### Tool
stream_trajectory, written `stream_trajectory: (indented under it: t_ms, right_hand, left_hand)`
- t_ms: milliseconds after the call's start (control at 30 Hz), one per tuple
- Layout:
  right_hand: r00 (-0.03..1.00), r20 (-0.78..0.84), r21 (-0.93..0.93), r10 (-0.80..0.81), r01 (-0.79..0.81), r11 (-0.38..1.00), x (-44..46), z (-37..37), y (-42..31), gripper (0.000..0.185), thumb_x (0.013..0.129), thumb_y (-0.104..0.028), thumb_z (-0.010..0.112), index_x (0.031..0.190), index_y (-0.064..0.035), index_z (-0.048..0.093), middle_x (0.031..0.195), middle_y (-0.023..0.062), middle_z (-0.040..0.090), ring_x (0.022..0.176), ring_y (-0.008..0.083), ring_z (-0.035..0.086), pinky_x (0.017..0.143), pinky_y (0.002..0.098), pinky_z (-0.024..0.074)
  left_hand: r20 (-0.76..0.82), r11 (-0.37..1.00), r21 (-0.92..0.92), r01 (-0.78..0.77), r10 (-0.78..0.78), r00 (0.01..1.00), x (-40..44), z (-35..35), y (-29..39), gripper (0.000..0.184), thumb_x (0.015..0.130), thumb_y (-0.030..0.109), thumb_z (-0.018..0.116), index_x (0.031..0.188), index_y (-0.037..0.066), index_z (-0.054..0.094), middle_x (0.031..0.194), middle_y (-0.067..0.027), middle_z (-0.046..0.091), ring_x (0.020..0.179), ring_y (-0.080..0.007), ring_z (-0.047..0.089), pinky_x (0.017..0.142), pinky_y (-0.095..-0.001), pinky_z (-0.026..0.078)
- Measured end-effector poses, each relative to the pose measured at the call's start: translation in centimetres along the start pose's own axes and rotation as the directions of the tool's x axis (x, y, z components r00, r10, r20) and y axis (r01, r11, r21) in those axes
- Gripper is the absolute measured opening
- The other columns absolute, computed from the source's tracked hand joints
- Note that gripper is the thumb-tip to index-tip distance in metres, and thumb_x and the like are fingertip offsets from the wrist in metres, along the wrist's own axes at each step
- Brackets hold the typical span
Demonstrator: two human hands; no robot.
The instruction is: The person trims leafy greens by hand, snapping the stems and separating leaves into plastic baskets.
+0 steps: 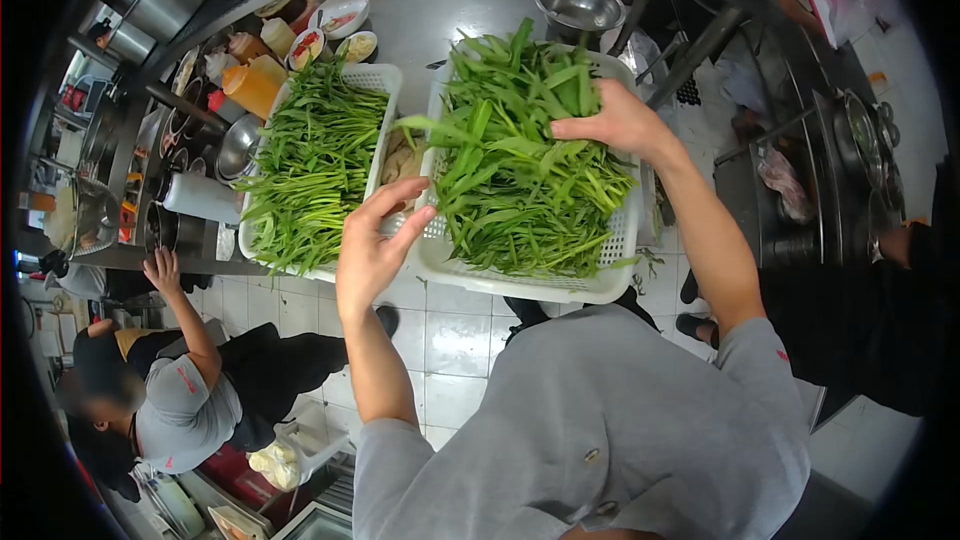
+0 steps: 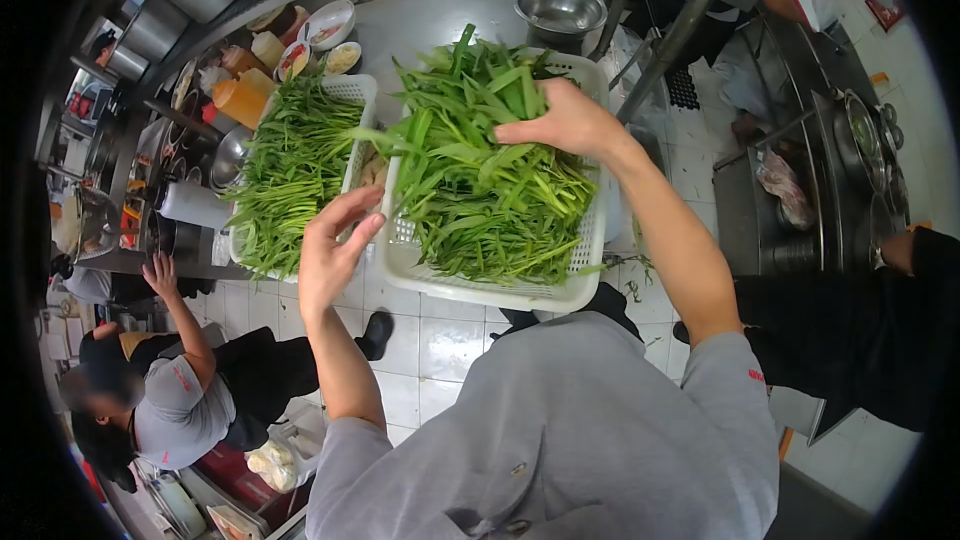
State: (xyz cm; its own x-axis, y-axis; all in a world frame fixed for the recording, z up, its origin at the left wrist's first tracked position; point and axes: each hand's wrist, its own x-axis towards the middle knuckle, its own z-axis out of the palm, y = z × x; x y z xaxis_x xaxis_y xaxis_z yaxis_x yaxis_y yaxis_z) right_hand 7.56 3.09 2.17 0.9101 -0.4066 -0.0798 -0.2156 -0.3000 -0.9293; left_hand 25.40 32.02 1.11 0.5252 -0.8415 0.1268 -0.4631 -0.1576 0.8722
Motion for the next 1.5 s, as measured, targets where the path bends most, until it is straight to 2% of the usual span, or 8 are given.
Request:
stream_trajectory:
  t_ms: [200, 367, 433, 533, 800, 1067, 1200, 1500]
  right_hand:
    - [0.88, -0.358, -0.486, -0.312, 0.11, 0.867, -0.1, 0.1, 0.8, 0.056, 0.077, -0.039, 0.079, 0.116, -0.0021, 0.065, 0.111, 0.0168, 0.069, 0.101, 0.03, 0.066, 0.089, 0.0374, 0.0505]
    - [0.97, 0.043, -0.644, 0.238, -0.155, 0.749, -6.5, 3.4, 0.8, 0.042, 0.08, -0.035, 0.075, 0.111, -0.0078, 0.067, 0.104, 0.0131, 0.069, 0.094, 0.0275, 0.067, 0.081, 0.0398, 0.0528]
    - [0.989, 0.056, -0.824, -0.139, 0.124, 0.553, -8.6, 7.5, 6.5, 0.033, 0.08, -0.031, 0.074, 0.103, -0.0078, 0.069, 0.093, 0.0097, 0.07, 0.086, 0.0274, 0.068, 0.076, 0.0415, 0.0529]
    - [0.992, 0.114, -0.725, 0.06, 0.042, 0.687, -8.6, 8.6, 6.6, 0.032, 0.081, -0.029, 0.073, 0.105, -0.0069, 0.069, 0.094, 0.0106, 0.069, 0.088, 0.0294, 0.067, 0.077, 0.042, 0.0526]
    - [0.961, -0.162, -0.253, -0.225, 0.18, 0.951, -8.2, 2.9, -0.9, 0.029, 0.082, -0.014, 0.076, 0.107, -0.0031, 0.069, 0.095, 0.0095, 0.072, 0.08, 0.0187, 0.067, 0.073, 0.0312, 0.0517]
    - [0.84, -0.414, -0.101, -0.35, 0.34, 0.935, -7.2, 0.7, -5.8, 0.027, 0.08, -0.011, 0.077, 0.105, -0.0041, 0.069, 0.103, 0.0036, 0.069, 0.091, 0.0137, 0.064, 0.08, 0.0277, 0.048]
    - [0.856, -0.382, -0.171, -0.349, 0.306, 0.937, -6.7, 1.2, -5.3, 0.029, 0.082, -0.014, 0.077, 0.107, -0.003, 0.069, 0.102, 0.0045, 0.069, 0.09, 0.0128, 0.063, 0.075, 0.0256, 0.048]
    - [0.959, -0.243, 0.232, -0.149, 0.206, 0.95, -4.5, 1.1, -3.6, 0.017, 0.091, -0.014, 0.068, 0.1, 0.0004, 0.069, 0.091, 0.0027, 0.068, 0.082, 0.0075, 0.061, 0.071, 0.0239, 0.0473]
  left_hand:
    - [-0.102, 0.999, -0.031, -0.026, 0.023, 0.994, -0.3, 0.0, -0.6, 0.031, 0.087, 0.012, 0.073, 0.115, 0.001, 0.067, 0.103, -0.0123, 0.07, 0.091, -0.0185, 0.067, 0.081, -0.0305, 0.053]
    - [-0.04, 0.996, -0.075, 0.038, -0.041, 0.998, -1.3, 0.8, -0.6, 0.023, 0.088, 0.008, 0.07, 0.11, 0.0, 0.069, 0.098, -0.0094, 0.071, 0.09, -0.0162, 0.068, 0.082, -0.0286, 0.053]
    - [0.02, 0.997, -0.066, 0.041, -0.04, 0.999, -1.4, 1.5, -0.2, 0.019, 0.089, 0.007, 0.069, 0.106, 0.0, 0.07, 0.096, -0.008, 0.072, 0.09, -0.0146, 0.067, 0.082, -0.0275, 0.052]
    - [0.1, 0.996, -0.036, -0.085, 0.088, 0.991, -0.6, 3.4, 0.3, 0.015, 0.087, 0.006, 0.07, 0.101, 0.002, 0.072, 0.092, -0.0077, 0.072, 0.083, -0.014, 0.067, 0.075, -0.0271, 0.052]
    - [0.048, 0.924, 0.008, -0.382, 0.381, 0.923, 2.4, 7.2, 4.6, 0.026, 0.084, 0.009, 0.074, 0.108, 0.003, 0.07, 0.097, -0.0122, 0.071, 0.092, -0.0246, 0.069, 0.078, -0.0336, 0.052]
    - [0.183, 0.984, -0.179, -0.007, 0.04, 0.982, 5.6, 5.7, 6.5, 0.03, 0.085, 0.018, 0.075, 0.11, 0.001, 0.07, 0.082, -0.0057, 0.067, 0.066, -0.0078, 0.053, 0.058, -0.0247, 0.042]
    - [0.112, 0.972, -0.142, -0.186, 0.203, 0.973, 6.1, 5.3, 6.3, 0.032, 0.087, 0.019, 0.075, 0.111, 0.0, 0.069, 0.077, -0.0031, 0.066, 0.064, -0.0041, 0.049, 0.054, -0.0242, 0.039]
    - [0.191, 0.76, -0.646, 0.07, 0.072, 0.979, 7.0, 6.8, 3.4, 0.024, 0.093, 0.017, 0.068, 0.112, 0.002, 0.067, 0.089, -0.0023, 0.07, 0.08, -0.0061, 0.062, 0.073, -0.0215, 0.048]
